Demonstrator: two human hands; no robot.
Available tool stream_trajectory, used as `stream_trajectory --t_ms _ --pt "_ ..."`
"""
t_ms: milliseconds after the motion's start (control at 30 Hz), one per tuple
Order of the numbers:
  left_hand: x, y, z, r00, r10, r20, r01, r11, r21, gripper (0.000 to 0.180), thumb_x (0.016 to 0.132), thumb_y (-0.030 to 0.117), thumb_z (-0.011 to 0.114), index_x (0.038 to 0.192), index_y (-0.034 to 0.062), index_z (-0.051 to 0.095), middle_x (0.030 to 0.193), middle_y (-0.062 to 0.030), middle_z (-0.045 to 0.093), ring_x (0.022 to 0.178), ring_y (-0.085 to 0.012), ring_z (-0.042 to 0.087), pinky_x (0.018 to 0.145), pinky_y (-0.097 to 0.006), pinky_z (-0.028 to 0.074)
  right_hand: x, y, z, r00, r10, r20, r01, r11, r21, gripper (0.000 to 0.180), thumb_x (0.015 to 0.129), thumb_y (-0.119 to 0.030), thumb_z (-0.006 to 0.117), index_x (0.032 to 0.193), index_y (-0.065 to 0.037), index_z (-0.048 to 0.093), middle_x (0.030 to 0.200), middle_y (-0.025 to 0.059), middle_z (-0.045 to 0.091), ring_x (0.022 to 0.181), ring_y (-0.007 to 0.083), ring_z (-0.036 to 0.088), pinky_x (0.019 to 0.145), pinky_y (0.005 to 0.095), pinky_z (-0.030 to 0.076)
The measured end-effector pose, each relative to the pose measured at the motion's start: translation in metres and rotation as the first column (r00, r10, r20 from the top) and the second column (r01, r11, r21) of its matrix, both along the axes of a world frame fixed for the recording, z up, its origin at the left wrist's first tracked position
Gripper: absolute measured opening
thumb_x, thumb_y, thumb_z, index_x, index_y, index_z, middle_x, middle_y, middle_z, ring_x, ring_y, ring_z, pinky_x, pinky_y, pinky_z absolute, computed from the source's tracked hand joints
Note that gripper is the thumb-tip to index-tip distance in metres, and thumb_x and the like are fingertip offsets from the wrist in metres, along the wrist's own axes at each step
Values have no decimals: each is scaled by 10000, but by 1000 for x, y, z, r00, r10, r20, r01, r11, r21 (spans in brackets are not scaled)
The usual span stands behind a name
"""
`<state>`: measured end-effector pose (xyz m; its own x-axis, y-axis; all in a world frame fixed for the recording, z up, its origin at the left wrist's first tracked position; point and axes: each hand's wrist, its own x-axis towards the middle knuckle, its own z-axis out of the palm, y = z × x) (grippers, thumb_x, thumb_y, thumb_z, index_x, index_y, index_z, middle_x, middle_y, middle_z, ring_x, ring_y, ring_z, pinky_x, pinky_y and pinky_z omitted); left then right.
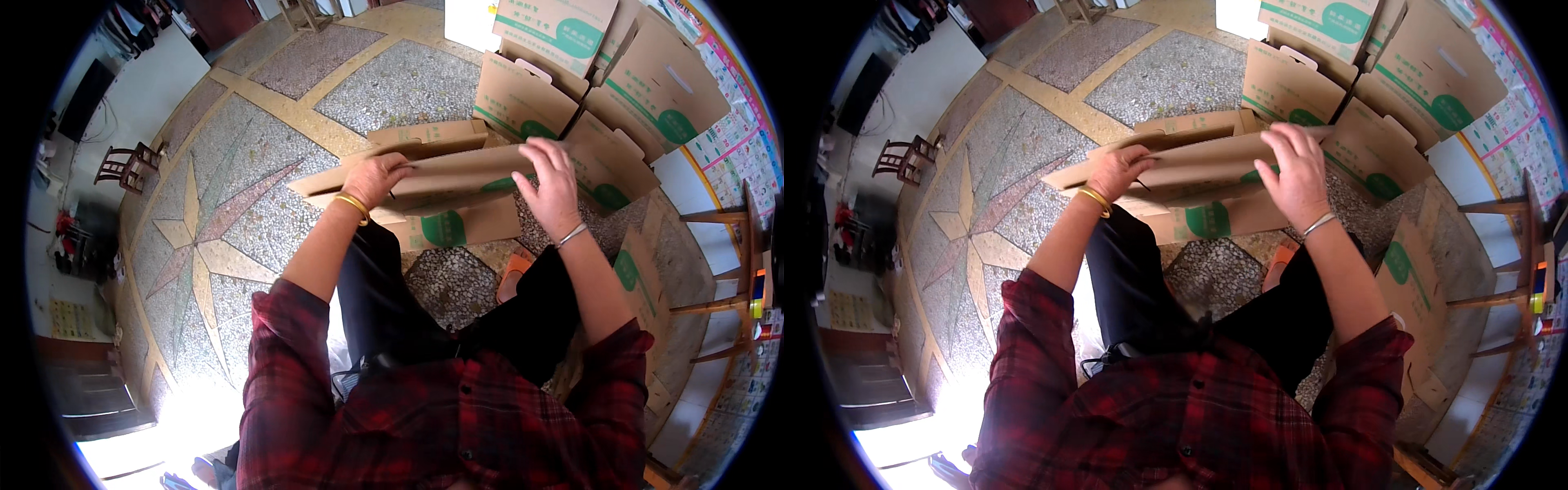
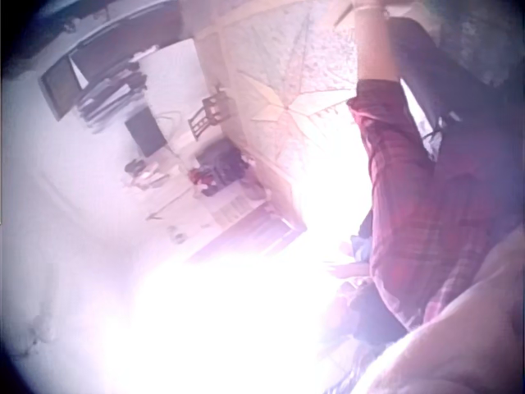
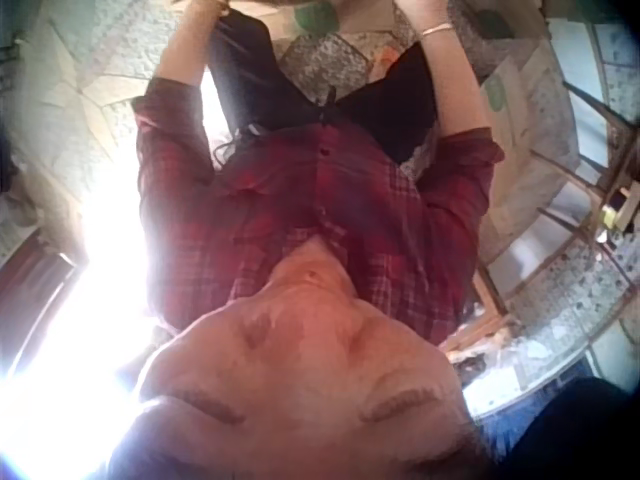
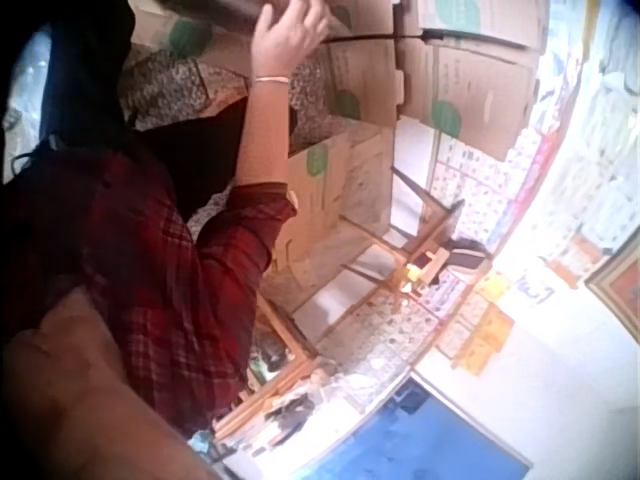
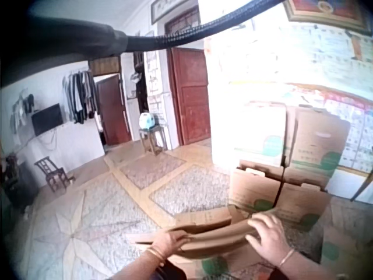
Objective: The person sits on the floor and assembles flat cardboard boxes by folding the flaps and inserting white plastic fasteners to secure the structure. They repeatedly pick up a flat box, fold it into shape, and fasten it before setting it aside.
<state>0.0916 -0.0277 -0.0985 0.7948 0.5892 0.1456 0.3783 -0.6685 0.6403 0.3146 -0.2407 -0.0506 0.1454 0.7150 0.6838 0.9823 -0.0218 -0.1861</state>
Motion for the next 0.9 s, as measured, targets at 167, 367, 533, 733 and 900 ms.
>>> stream_trajectory --t_ms 167,367,533,733,900 --pt "-7 23 -3 991 -103 83 115 980 -162 243 802 202 657 955 20 606 865 -75 623 805 -146 568 759 -268 460 32 -1 2 993 91 69 -55 912 -407 155 739 -162 634 849 -58 603 871 82 609 831 271 564 805 404 416" --pt "-7 34 -6 987 -67 143 89 984 -152 287 795 226 665 992 33 585 924 -75 604 866 -165 552 790 -280 440 11 0 -11 974 52 -221 -131 923 -362 140 799 -203 578 800 -63 579 684 134 555 691 313 563 591 375 442" --pt "-7 42 -18 970 -108 216 157 962 -224 339 802 259 658 1049 41 576 975 -62 602 932 -150 542 854 -277 426 28 9 -1 958 17 -288 -210 723 -658 241 838 -250 548 766 -21 532 644 182 502 624 347 509 576 390 404" --pt "-58 67 -24 904 107 413 61 925 -374 374 865 252 580 1143 9 526 1030 -91 614 982 -154 565 885 -276 428 28 0 -15 909 -105 -403 -199 739 -643 301 890 -251 485 783 31 504 678 202 464 600 295 437 598 350 392" --pt "-188 81 -129 797 594 106 -391 643 -659 276 895 231 495 1036 5 569 933 -92 638 835 -143 602 739 -276 486 35 -1 -25 892 -164 -421 -178 729 -661 303 913 -246 452 836 39 519 701 190 489 636 252 471 631 328 399"
